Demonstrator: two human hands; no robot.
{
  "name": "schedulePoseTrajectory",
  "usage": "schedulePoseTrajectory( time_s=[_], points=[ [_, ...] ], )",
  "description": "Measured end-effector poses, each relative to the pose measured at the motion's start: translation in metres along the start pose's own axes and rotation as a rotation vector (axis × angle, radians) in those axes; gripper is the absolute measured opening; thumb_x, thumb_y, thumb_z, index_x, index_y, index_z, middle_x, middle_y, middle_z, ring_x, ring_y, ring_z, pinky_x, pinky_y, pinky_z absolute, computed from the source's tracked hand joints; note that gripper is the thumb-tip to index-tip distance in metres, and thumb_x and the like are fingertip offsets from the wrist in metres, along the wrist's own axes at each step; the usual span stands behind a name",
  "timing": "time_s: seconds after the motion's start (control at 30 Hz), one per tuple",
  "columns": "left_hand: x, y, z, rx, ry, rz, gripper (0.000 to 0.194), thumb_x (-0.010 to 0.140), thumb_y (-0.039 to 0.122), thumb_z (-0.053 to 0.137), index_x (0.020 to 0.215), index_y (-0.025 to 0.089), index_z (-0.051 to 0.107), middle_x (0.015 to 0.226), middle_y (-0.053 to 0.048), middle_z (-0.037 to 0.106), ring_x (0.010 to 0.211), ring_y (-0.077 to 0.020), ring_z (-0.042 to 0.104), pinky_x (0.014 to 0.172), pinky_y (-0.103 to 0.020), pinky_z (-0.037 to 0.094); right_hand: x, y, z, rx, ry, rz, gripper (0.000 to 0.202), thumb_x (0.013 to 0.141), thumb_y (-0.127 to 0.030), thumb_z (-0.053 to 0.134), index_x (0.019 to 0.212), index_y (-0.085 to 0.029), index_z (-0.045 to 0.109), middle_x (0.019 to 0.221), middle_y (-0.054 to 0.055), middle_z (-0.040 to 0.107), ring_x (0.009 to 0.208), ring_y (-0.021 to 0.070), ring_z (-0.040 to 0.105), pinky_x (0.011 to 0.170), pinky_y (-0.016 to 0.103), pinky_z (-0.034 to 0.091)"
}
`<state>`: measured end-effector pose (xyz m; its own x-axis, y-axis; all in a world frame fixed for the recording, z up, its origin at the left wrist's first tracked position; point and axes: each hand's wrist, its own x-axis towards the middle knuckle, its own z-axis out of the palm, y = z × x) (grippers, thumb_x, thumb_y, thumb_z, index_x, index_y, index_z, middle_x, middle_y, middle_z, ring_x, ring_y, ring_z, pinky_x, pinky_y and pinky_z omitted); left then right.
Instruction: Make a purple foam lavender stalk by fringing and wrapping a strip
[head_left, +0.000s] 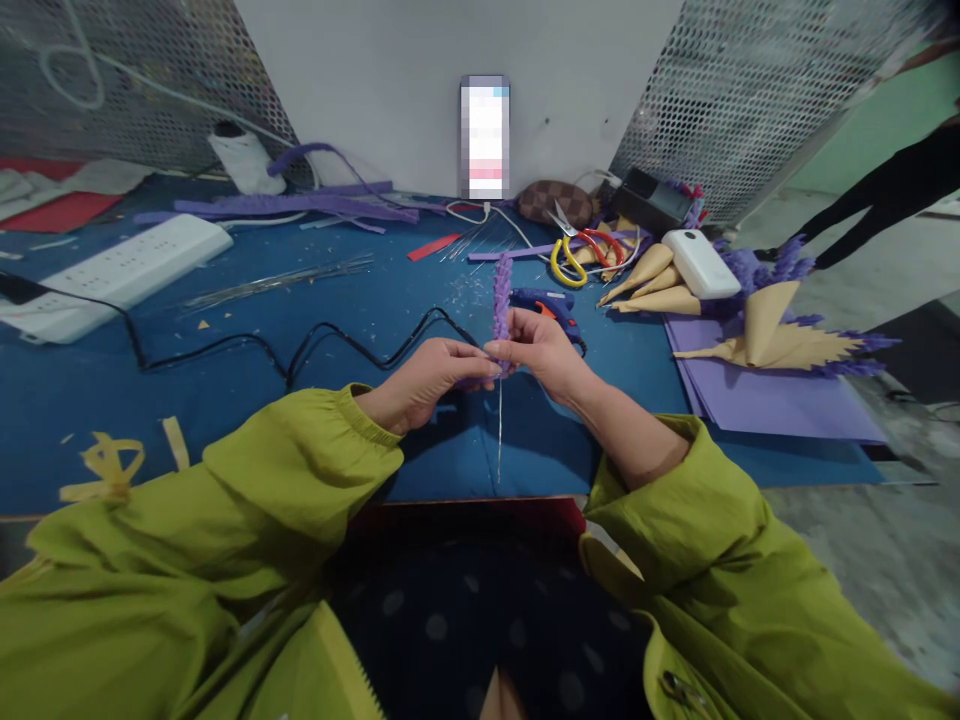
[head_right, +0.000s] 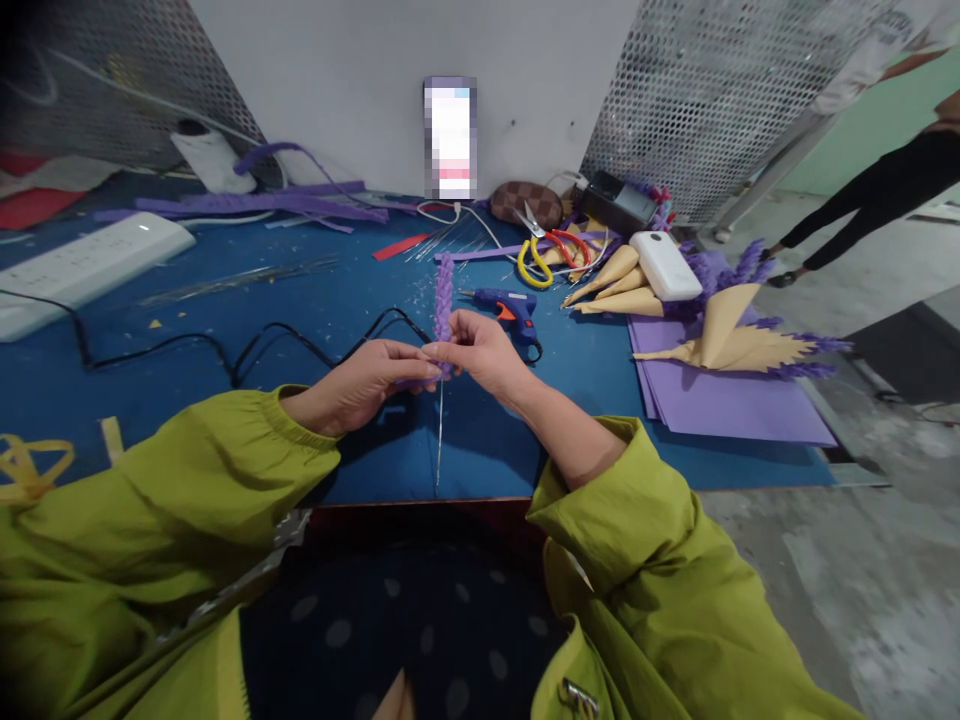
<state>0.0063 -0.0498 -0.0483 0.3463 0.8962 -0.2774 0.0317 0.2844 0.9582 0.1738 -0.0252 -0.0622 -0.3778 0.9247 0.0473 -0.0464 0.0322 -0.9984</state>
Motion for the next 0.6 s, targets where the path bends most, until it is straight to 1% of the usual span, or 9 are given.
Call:
schedulePoseTrajectory(
  time_s=[0.1,0.23,0.33,0.4,0.5,0.6],
  points=[
    [0.0007,-0.0023,0.0001,-0.006,-0.003,0.010,0.008,0.065,0.025,0.076,0.068,0.018,0.077,0.068,-0.002,0.070,0.066,-0.0134,0.056,0.067,-0.026,0.043,0.0002,0.0009,0.0010,0.042,-0.007,-0.004,0.034,0.066,-0.035,0.079,0.072,-0.019,0.050,0.059,-0.007,0.052,0.054,0.0089,0.051,0.051,0.022,0.041],
    [0.0007,-0.0015,0.0012,-0.038,0.007,-0.010,0.006,0.063,0.022,0.076,0.067,0.017,0.077,0.071,-0.003,0.070,0.070,-0.0144,0.058,0.069,-0.026,0.043,0.0007,0.0017,0.0005,0.110,-0.011,0.017,0.032,0.064,-0.034,0.081,0.073,-0.018,0.055,0.060,-0.006,0.056,0.053,0.0081,0.052,0.050,0.021,0.041],
    [0.0008,0.0006,0.0011,-0.043,0.009,-0.032,0.007,0.064,0.022,0.075,0.065,0.016,0.076,0.068,-0.003,0.069,0.068,-0.0136,0.057,0.067,-0.025,0.041,0.0007,0.0005,-0.0013,0.194,-0.026,0.077,0.029,0.067,-0.037,0.079,0.079,-0.017,0.062,0.066,-0.004,0.061,0.055,0.0077,0.053,0.051,0.020,0.042],
    [0.0010,0.0014,0.0004,-0.035,-0.010,-0.035,0.009,0.065,0.024,0.074,0.064,0.015,0.075,0.065,-0.003,0.067,0.065,-0.0129,0.055,0.064,-0.025,0.039,0.0005,-0.0006,-0.0025,0.235,-0.025,0.099,0.029,0.069,-0.038,0.078,0.083,-0.017,0.065,0.070,-0.002,0.064,0.056,0.0080,0.055,0.051,0.020,0.043],
    [0.0013,0.0010,-0.0008,-0.021,-0.062,-0.011,0.012,0.066,0.026,0.075,0.065,0.015,0.075,0.065,-0.003,0.065,0.063,-0.0122,0.052,0.062,-0.026,0.037,0.0006,-0.0010,-0.0028,0.232,-0.015,0.070,0.026,0.069,-0.036,0.078,0.081,-0.016,0.065,0.068,-0.003,0.065,0.054,0.0076,0.055,0.050,0.020,0.042],
    [0.0010,-0.0007,-0.0007,0.016,-0.057,0.024,0.013,0.066,0.027,0.077,0.063,0.015,0.074,0.062,-0.002,0.064,0.061,-0.0117,0.050,0.061,-0.026,0.036,0.0010,0.0003,-0.0013,0.203,-0.021,0.025,0.024,0.069,-0.033,0.078,0.077,-0.016,0.064,0.066,-0.004,0.064,0.051,0.0063,0.052,0.049,0.020,0.040]
  ],
)
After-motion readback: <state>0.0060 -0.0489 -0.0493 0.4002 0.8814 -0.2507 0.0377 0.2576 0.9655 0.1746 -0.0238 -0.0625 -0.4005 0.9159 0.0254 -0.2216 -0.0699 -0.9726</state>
